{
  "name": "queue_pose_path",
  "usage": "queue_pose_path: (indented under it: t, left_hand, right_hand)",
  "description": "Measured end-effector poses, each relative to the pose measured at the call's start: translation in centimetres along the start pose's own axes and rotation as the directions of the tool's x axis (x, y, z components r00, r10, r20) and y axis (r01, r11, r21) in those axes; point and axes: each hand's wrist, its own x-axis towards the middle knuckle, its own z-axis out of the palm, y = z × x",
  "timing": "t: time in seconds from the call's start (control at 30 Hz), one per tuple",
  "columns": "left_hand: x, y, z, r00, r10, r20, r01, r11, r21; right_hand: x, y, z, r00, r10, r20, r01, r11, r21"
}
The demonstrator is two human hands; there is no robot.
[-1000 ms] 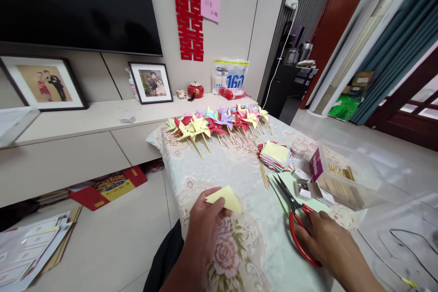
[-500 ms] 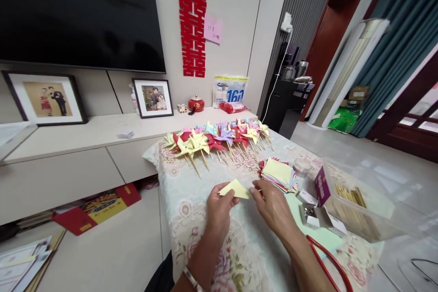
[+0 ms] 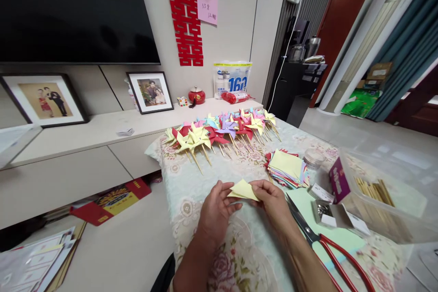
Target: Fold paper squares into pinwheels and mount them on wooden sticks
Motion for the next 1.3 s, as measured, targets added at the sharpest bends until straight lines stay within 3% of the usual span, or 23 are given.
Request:
queue_pose_path:
  t: [0.17,0.33,0.53,0.67,0.9,1.1,1.3]
  left_hand:
    - [-0.5,0.3,-0.1,0.994,-0.047,0.094,0.044,0.999,0.03]
    - [-1.0,0.4,0.1,0.992,-0.077,0.1,0.07,0.995,0.072]
    - [-1.1,0.2,0.5,0.989,-0.038,0.141,0.023,0.994,0.103]
    - [-0.8,-0.3,0.2,0.988,-0.013,0.152,-0.001,0.995,0.096]
    - [0.0,-0.8,-0.6,0.998,0.007,0.055,-0.013,0.994,0.109]
    - [0.1,-1.0,-0.7,0.999,0.03,0.036,-0.033,0.996,0.089]
    - [-0.3,-0.7,-0.5,0.996,0.036,0.078,-0.044,0.993,0.111]
  right_hand:
    - [-0.2,-0.2,-0.3,0.995,0.03,0.091,-0.026,0.999,-0.048]
    - [-0.5,-0.3,-0.4,0.991,0.025,0.129,-0.011,0.994,-0.109]
    - [-0.6,-0.4,-0.2,0.99,0.055,0.127,-0.041,0.993,-0.111]
    - [-0.7,-0.1,-0.2,0.992,0.053,0.112,-0.046,0.997,-0.066]
    - [-0.6,-0.1,-0.2,0.997,0.047,0.064,-0.048,0.999,0.01]
    - [-1.0,-0.2,0.2,0.984,0.028,0.175,-0.042,0.996,0.078]
    - [-1.4,-0.8,0.4,0.978,0.096,0.185,-0.133,0.971,0.2]
